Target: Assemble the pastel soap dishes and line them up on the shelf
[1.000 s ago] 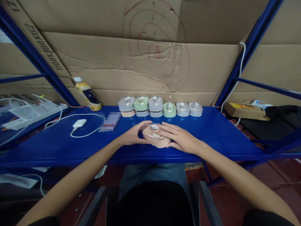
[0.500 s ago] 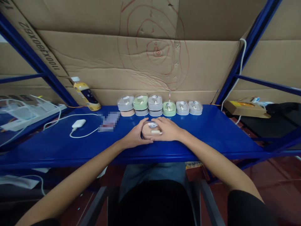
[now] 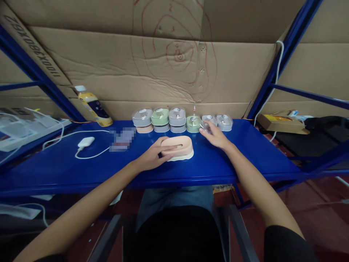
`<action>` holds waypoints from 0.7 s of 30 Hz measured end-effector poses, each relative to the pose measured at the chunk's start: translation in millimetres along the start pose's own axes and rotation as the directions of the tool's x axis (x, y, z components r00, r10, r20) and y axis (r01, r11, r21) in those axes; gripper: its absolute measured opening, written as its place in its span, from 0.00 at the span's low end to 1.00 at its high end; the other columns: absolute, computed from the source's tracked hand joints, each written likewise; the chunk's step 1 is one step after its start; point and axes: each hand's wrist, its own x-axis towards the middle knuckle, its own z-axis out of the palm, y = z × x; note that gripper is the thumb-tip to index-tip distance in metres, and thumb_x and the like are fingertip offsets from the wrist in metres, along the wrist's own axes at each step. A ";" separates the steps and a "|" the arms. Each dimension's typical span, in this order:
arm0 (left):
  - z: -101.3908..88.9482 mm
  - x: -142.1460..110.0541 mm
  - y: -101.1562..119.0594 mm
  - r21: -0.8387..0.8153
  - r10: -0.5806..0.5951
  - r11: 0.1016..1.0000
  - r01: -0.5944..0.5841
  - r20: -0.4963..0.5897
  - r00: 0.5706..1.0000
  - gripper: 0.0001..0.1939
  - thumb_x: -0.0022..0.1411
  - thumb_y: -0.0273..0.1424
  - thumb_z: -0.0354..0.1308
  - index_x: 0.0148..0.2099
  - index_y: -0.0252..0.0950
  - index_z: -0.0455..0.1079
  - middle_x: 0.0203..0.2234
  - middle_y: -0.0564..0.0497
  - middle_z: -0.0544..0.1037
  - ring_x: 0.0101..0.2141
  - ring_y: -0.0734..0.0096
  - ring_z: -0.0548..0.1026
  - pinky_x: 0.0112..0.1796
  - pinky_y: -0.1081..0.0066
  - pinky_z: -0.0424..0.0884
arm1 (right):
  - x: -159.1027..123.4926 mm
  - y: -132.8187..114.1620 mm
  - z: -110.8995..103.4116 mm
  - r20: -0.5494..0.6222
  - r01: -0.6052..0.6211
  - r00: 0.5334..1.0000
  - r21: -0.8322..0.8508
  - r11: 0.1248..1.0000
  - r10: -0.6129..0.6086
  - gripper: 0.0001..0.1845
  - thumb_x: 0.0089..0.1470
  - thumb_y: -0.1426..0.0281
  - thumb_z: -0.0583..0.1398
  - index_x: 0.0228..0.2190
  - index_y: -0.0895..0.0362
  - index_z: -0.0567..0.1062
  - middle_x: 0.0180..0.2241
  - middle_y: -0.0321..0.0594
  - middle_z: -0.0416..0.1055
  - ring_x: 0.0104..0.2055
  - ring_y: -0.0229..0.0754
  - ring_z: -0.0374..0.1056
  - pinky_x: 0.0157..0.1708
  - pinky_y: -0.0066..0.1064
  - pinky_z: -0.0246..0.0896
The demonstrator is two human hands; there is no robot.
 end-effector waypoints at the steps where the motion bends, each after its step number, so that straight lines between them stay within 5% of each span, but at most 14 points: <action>1: -1.6 0.3 -2.9 -0.002 -0.016 1.000 0.016 -0.027 1.000 0.23 0.77 0.44 0.58 0.67 0.44 0.79 0.66 0.41 0.70 0.70 0.46 0.65 0.71 0.45 0.64 | -0.8 -2.1 1.5 0.012 -0.005 1.000 0.007 1.000 0.005 0.46 0.64 0.33 0.55 0.65 0.55 0.71 0.58 0.57 0.79 0.56 0.65 0.77 0.60 0.62 0.71; 10: -15.6 -0.2 -36.2 0.109 -0.272 0.948 0.300 -0.214 0.938 0.24 0.73 0.47 0.59 0.59 0.36 0.81 0.57 0.39 0.73 0.65 0.42 0.71 0.70 0.41 0.65 | -3.1 6.6 4.2 0.158 0.017 0.987 -0.074 0.997 -0.005 0.46 0.50 0.40 0.71 0.61 0.53 0.77 0.59 0.54 0.78 0.59 0.66 0.76 0.59 0.62 0.74; 17: -4.6 -1.1 -8.9 -0.028 -0.034 0.999 0.031 -0.101 0.994 0.23 0.74 0.44 0.60 0.64 0.40 0.77 0.63 0.40 0.71 0.68 0.48 0.70 0.70 0.49 0.66 | -3.9 -3.1 5.0 0.012 0.012 1.000 -0.007 1.000 -0.012 0.45 0.54 0.39 0.69 0.63 0.52 0.76 0.57 0.54 0.80 0.54 0.66 0.79 0.56 0.62 0.76; 21: 4.5 1.1 -0.1 -0.072 -0.057 0.996 0.055 -0.024 0.998 0.32 0.69 0.47 0.67 0.69 0.41 0.70 0.67 0.40 0.69 0.69 0.47 0.70 0.70 0.50 0.67 | -6.4 -16.3 5.3 -0.030 0.038 0.999 0.039 0.999 -0.037 0.43 0.54 0.39 0.68 0.62 0.52 0.77 0.58 0.54 0.80 0.55 0.65 0.78 0.55 0.61 0.76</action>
